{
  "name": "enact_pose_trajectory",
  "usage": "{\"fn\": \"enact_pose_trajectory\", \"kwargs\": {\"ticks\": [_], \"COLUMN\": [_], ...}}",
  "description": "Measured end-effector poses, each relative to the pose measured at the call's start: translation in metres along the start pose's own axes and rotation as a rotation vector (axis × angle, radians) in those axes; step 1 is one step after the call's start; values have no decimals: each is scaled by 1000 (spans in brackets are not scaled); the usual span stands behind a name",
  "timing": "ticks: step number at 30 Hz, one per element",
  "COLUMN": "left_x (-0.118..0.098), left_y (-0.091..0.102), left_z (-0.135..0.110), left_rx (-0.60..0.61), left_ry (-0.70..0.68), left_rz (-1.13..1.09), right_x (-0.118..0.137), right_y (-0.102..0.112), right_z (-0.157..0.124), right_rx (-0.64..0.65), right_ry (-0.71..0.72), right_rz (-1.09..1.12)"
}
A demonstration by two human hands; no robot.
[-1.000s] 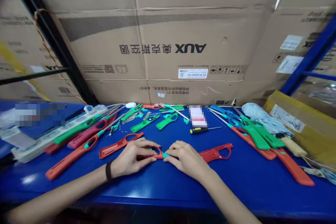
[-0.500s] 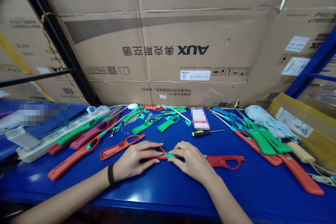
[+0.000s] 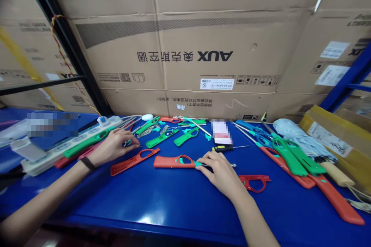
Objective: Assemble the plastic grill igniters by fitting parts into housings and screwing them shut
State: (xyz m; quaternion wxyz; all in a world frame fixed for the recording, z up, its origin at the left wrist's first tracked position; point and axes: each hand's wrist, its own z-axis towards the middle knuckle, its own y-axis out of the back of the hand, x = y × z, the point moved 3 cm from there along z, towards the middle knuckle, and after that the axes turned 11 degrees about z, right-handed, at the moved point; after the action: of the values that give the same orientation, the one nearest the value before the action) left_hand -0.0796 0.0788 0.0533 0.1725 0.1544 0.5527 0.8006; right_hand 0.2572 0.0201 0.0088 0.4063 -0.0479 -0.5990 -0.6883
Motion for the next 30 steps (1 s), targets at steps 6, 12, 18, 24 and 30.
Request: {"fn": "enact_pose_trajectory", "kwargs": {"ticks": [6,12,18,24,30], "left_x": [8,7,3,-41,-93], "left_y": [-11,-21,-23,1,19], "left_z": [-6,-6,-2,7,15], "left_rx": [48,23,-24,-26,-39], "left_ry": [50,29,-62,-267,-505], "left_rz": [45,59,91,100,83], "right_x": [-1,2,4,6,10], "right_y": [-2,-1,0,1,2], "right_z": [-3,-3,-3,-4,-4], "right_rx": [12,11,7,3,-11], "right_ry": [-15,-12,-2,-14,-8], "right_rz": [42,50,54,50,86]}}
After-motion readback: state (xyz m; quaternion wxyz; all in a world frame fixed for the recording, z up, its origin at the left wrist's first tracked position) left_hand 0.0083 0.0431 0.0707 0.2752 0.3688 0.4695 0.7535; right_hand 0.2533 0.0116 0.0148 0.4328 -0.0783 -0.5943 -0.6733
